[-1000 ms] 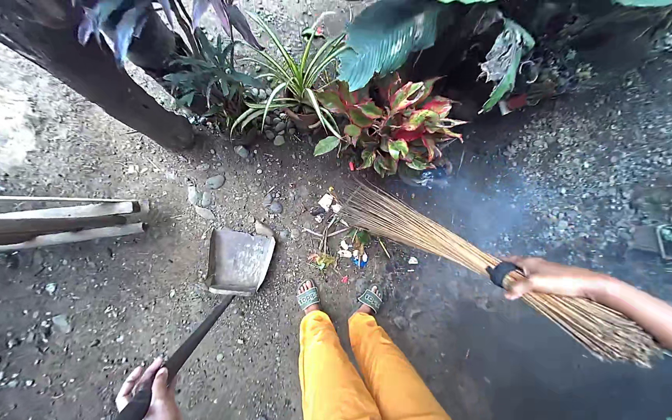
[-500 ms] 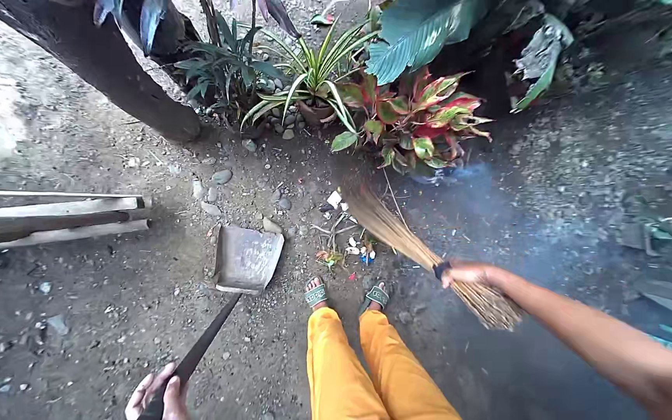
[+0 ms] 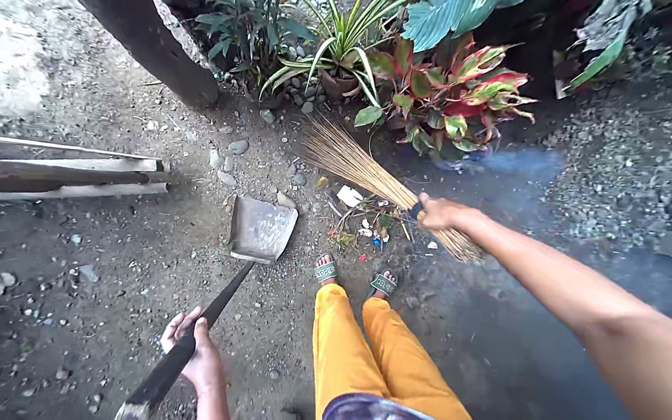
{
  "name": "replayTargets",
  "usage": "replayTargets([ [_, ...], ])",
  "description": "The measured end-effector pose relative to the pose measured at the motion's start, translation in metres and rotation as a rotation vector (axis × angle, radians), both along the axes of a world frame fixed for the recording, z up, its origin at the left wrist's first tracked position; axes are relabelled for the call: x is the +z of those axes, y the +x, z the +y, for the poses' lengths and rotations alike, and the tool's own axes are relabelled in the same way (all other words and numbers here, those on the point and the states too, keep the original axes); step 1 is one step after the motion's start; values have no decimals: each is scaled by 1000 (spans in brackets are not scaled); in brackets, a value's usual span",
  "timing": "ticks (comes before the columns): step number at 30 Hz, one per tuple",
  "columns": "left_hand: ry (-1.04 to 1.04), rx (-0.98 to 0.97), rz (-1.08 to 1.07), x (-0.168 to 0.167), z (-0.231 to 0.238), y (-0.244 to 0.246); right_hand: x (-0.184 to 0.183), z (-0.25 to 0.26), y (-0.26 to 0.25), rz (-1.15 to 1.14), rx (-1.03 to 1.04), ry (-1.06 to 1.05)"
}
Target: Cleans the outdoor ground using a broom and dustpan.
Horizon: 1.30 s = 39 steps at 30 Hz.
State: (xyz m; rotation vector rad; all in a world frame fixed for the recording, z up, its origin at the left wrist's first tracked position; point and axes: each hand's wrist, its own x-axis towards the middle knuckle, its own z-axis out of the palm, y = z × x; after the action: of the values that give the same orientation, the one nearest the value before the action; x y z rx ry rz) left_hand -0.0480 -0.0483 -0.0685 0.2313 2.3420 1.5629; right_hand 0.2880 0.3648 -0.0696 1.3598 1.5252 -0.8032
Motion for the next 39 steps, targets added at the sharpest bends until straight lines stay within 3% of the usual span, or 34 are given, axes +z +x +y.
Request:
replayTargets([
  [3,2,11,41,-1,-18,-2,-52,-26,14,5,-22,-101],
  [6,-10,-67,77,-1,-42,1,-55,-64,77,-65,-82,-192],
  [9,-12,-119,103,-2,-49,9,-21,-83,151,-109,-93,-234],
  [12,-32,-96,160,11,-41,14,49,-80,199,-52,-148,-235],
  [15,-4,-65,265,40,-30,27,102,-69,221,7,-89,-200],
  [17,9,-81,323,60,-25,37,109,-61,212,88,-72,-202],
  [20,4,-120,365,77,-18,52,81,-55,163,278,-121,-229],
  [22,-1,-166,370,78,-12,67,34,-62,131,340,-124,-219],
  [24,-8,-242,364,77,0,83,-11,-75,116,307,-67,-187],
  [26,-33,-301,351,74,14,99,-34,-88,126,222,-15,-189],
  [31,-25,-504,274,61,28,126,-37,-119,272,91,-187,-241],
  [35,22,-621,212,45,31,133,36,-143,396,159,-465,-197],
  [37,24,-668,167,42,31,140,81,-167,440,144,-604,-155],
  [39,24,-719,175,38,37,143,103,-183,472,109,-636,-86],
])
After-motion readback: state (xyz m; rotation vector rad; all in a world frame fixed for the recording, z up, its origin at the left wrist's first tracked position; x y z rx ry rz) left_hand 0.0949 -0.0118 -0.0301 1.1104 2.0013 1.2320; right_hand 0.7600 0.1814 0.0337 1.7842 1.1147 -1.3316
